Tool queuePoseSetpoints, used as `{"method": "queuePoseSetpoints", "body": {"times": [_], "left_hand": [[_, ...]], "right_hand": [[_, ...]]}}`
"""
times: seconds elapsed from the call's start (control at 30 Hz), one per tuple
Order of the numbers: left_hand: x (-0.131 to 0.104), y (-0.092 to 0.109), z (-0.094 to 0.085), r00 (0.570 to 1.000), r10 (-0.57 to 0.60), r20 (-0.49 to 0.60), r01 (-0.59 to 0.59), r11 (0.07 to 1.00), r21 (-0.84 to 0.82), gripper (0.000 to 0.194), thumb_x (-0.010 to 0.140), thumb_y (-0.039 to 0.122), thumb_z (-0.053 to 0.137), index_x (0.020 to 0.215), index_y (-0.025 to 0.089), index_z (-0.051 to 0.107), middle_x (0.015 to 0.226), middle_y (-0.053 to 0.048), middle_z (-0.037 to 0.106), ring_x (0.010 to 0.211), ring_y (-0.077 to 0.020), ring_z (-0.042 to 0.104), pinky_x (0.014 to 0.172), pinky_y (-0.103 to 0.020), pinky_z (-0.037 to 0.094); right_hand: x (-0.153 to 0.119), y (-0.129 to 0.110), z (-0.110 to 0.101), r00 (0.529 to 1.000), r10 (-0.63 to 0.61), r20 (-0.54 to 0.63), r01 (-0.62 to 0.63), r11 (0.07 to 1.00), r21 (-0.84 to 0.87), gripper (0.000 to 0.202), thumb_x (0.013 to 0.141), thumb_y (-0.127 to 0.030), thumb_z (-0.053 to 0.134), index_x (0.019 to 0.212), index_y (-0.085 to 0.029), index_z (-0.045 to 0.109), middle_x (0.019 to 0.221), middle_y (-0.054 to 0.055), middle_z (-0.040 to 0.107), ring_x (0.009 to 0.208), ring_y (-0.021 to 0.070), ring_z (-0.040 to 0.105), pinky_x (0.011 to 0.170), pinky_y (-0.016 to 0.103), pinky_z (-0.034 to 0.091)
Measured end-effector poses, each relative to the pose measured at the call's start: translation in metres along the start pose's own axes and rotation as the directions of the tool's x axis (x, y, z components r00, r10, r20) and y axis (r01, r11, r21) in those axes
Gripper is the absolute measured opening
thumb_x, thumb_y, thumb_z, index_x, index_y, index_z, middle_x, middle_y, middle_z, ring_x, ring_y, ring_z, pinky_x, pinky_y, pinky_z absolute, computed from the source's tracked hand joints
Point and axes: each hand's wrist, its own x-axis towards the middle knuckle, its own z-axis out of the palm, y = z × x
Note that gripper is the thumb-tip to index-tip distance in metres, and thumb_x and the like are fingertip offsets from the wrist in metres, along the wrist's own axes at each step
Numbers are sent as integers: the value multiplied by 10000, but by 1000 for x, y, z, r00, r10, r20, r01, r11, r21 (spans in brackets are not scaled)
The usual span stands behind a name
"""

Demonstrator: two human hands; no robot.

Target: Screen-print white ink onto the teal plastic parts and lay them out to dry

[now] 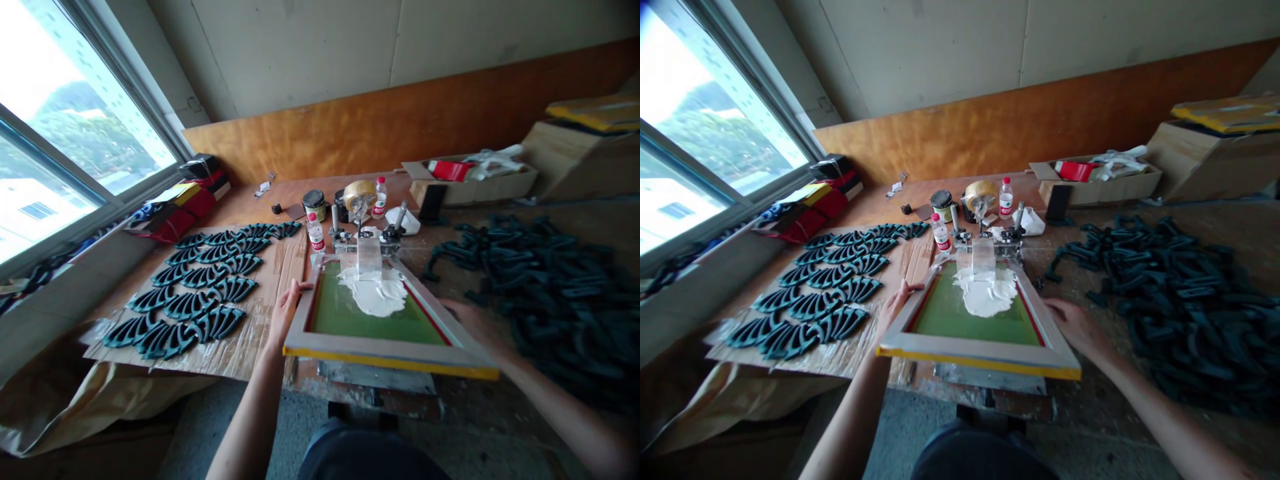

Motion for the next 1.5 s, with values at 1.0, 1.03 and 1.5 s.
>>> {"method": "queuePoseSetpoints", "body": {"times": [1.0,1.03,1.5], "left_hand": [[3,-140,-11,994,-79,77,38,901,431,522,893,441,476,1345,182,519,855,-50,691,744,-171,612,681,-256,443],[3,-140,-11,995,-73,72,35,900,434,517,892,437,481,1339,181,526,857,-51,691,757,-173,614,698,-259,447],[4,-138,-9,992,-121,18,114,964,241,634,780,543,621,1286,164,585,751,-25,678,694,-166,613,621,-243,461]], "right_hand": [[-9,-82,56,690,-631,356,703,701,-121,291,721,11,437,864,-148,634,895,95,639,890,217,559,805,324,466],[-7,-83,50,671,-633,386,710,699,-88,277,712,10,451,840,-158,630,865,80,636,864,211,560,784,317,466],[0,-88,56,758,-609,234,639,765,-79,149,853,-143,561,934,-189,677,896,59,671,882,206,583,827,348,489]]}}
